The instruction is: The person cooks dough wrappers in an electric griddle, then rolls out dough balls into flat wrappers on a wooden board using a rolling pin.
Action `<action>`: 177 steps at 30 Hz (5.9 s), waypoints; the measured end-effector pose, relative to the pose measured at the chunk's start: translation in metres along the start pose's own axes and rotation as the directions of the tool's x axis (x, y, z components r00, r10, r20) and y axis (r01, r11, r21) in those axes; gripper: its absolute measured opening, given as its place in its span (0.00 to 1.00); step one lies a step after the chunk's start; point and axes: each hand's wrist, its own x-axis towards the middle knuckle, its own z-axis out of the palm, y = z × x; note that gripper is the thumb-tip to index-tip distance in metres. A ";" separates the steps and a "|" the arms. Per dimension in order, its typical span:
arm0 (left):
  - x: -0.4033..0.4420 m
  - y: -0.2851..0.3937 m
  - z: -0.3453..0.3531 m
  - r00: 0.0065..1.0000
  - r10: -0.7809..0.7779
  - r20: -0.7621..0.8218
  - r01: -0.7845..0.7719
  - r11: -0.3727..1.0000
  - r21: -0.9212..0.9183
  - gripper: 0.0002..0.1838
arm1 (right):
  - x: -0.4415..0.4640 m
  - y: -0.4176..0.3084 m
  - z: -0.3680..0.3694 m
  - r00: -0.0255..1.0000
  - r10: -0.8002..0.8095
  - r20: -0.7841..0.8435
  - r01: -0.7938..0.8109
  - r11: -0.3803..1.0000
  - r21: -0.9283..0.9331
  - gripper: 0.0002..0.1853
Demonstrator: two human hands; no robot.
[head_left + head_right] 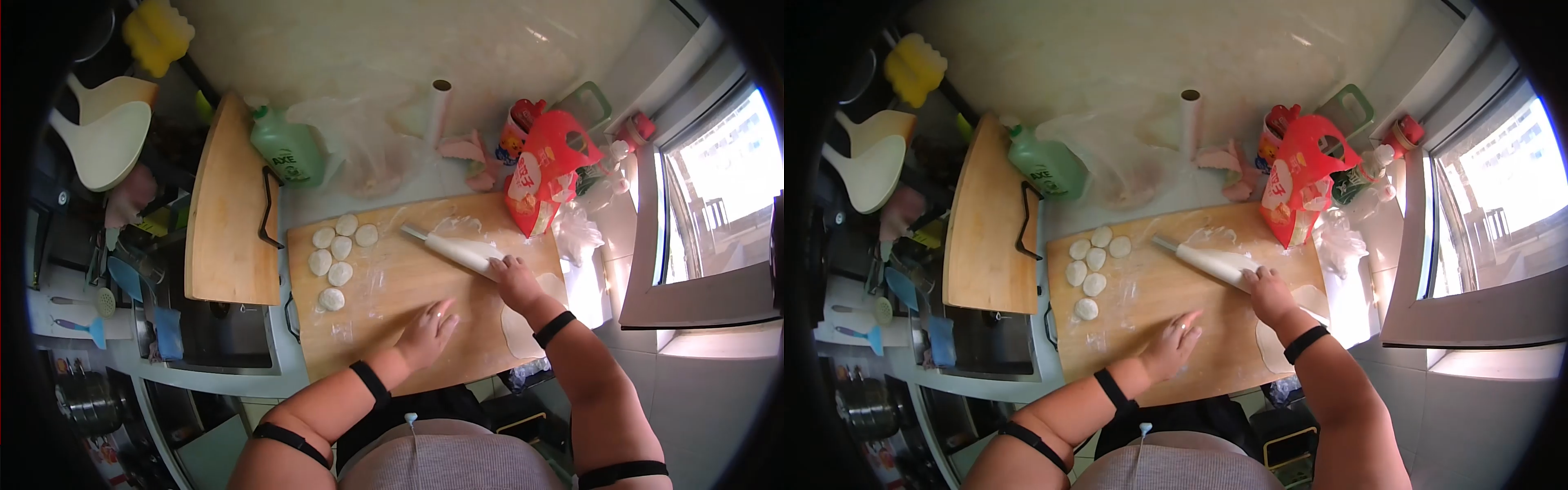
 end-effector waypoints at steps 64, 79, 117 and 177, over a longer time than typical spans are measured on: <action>0.072 -0.021 -0.047 0.808 -0.577 -0.119 0.129 0.371 -0.920 0.14 | 0.009 0.006 -0.022 0.938 -0.138 -0.317 0.250 0.904 0.348 0.22; -0.012 0.012 0.023 0.981 -0.027 0.191 -0.100 0.775 0.625 0.41 | -0.077 -0.065 0.024 0.958 -0.271 -0.099 0.284 0.944 0.166 0.43; 0.012 0.026 0.021 0.948 0.317 -0.036 -0.310 0.942 0.131 0.30 | -0.008 0.002 -0.007 0.990 -0.136 -0.048 0.134 0.990 -0.041 0.27; 0.031 -0.019 0.019 1.000 -0.007 -0.011 0.013 0.694 0.720 0.35 | -0.008 -0.076 0.034 0.967 -0.190 -0.172 0.204 0.977 0.065 0.40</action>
